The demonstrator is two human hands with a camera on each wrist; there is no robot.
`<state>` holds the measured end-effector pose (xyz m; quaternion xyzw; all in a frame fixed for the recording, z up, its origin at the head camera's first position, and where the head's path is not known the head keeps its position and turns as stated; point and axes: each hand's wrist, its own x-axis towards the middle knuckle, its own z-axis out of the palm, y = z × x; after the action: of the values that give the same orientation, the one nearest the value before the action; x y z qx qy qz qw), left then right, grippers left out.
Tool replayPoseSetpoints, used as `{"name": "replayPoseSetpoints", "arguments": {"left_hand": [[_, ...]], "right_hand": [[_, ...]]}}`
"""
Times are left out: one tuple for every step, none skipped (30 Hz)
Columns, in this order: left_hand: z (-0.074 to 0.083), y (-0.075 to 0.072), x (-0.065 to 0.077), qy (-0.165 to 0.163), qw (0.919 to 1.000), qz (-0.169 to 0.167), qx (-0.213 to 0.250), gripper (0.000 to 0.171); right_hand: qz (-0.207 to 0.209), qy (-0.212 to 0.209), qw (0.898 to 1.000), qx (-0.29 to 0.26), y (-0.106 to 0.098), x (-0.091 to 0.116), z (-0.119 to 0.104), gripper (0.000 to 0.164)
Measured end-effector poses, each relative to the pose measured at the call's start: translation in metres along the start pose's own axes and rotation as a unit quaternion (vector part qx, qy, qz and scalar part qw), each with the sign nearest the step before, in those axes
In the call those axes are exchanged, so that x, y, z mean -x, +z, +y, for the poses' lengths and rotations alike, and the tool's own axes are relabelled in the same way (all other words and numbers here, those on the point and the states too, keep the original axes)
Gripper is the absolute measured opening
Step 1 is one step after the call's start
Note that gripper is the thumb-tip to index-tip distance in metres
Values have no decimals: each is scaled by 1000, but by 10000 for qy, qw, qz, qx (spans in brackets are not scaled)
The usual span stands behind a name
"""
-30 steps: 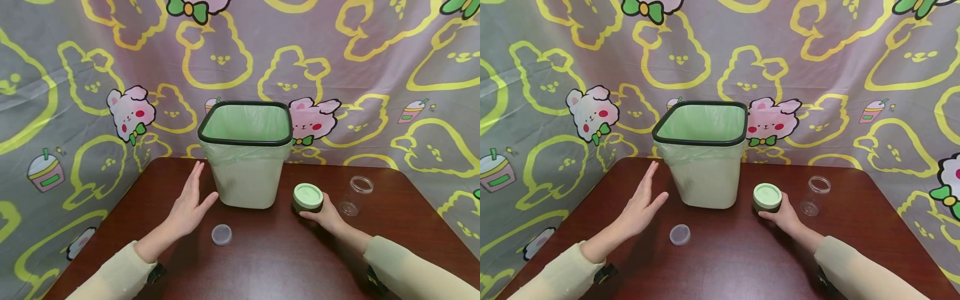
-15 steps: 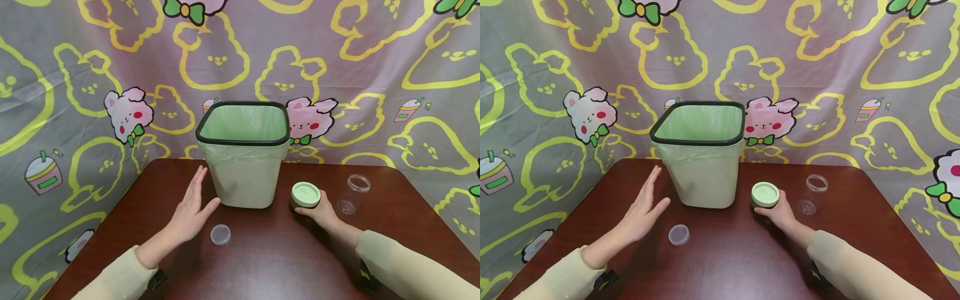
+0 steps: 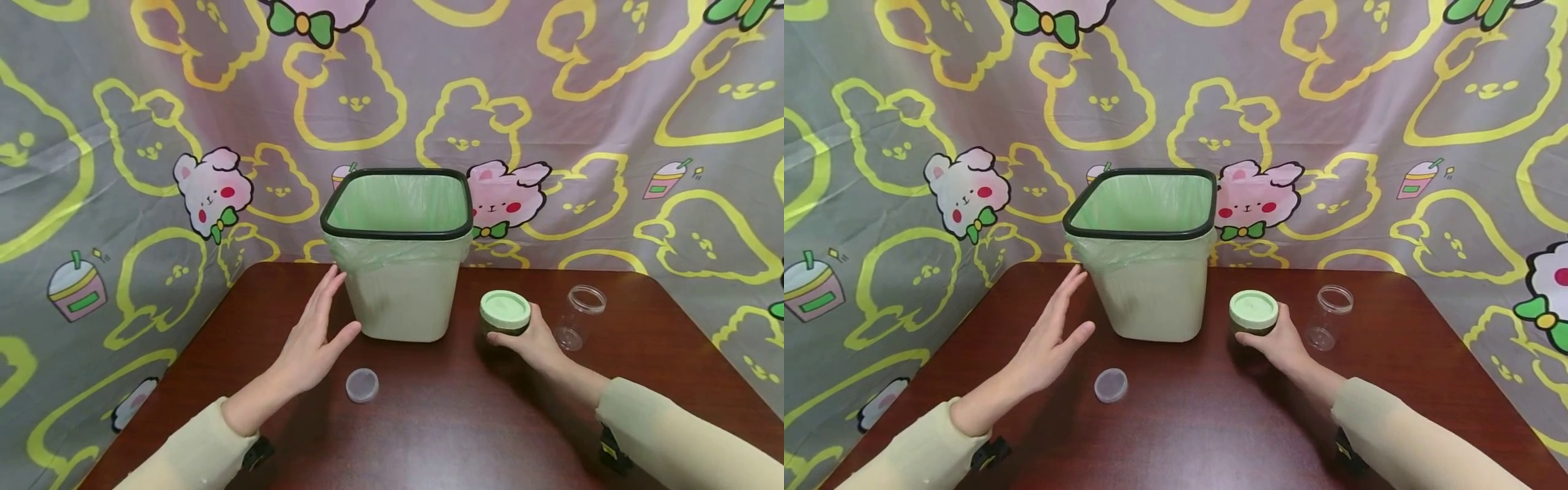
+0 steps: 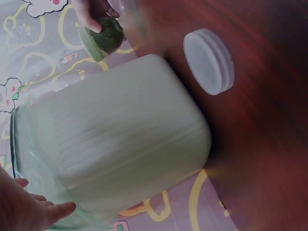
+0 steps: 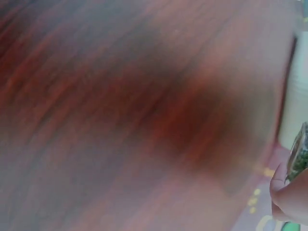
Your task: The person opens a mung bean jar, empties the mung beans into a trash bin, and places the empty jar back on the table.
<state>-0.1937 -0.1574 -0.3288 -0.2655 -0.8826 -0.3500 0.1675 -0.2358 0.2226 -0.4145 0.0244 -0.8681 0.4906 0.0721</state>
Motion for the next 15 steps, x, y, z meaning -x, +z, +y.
{"name": "replayPoseSetpoints", "arguments": {"left_hand": [[1, -1, -1, 67, 10000, 22, 56, 72], [2, -2, -2, 153, 9998, 58, 125, 70], [3, -4, -4, 233, 9995, 92, 210, 68], [4, -5, -5, 334, 9989, 125, 303, 67], [5, -6, -6, 441, 9982, 153, 388, 65], [6, -7, -8, 554, 9971, 174, 489, 64], [7, -8, -10, 662, 9960, 187, 565, 63], [9, -8, -12, 773, 9948, 197, 629, 62], [10, -9, -13, 864, 9938, 186, 680, 62], [12, -9, -15, 952, 9927, 159, 730, 62], [14, -9, -17, 1028, 9917, 125, 765, 62], [15, -9, -19, 1100, 9907, 88, 799, 62], [17, -9, -21, 1162, 9899, 43, 814, 62], [18, -8, -22, 1221, 9890, -10, 833, 62], [19, -8, -24, 1279, 9881, -64, 852, 63]], "right_hand": [[-16, -99, 9999, 19, -3, 1, -3, 88], [-27, -220, 9997, 26, -7, 3, -6, 88], [-54, -329, 9994, 44, -10, 5, -9, 87], [-74, -453, 9989, 75, -14, 7, -12, 86], [-91, -574, 9983, 92, -18, 9, -15, 85], [-96, -689, 9975, 142, -21, 10, -18, 85], [-117, -810, 9965, 172, -25, 12, -22, 84], [-120, -918, 9955, 215, -28, 14, -25, 84], [-136, -1002, 9945, 274, -32, 15, -28, 84], [-146, -1103, 9933, 320, -35, 16, -31, 84], [-158, -1188, 9921, 364, -38, 18, -35, 84], [-168, -1277, 9908, 426, -41, 19, -38, 84], [-185, -1368, 9893, 470, -43, 19, -40, 83], [-194, -1444, 9880, 505, -46, 20, -43, 83], [-208, -1518, 9867, 550, -48, 21, -46, 83]]}}
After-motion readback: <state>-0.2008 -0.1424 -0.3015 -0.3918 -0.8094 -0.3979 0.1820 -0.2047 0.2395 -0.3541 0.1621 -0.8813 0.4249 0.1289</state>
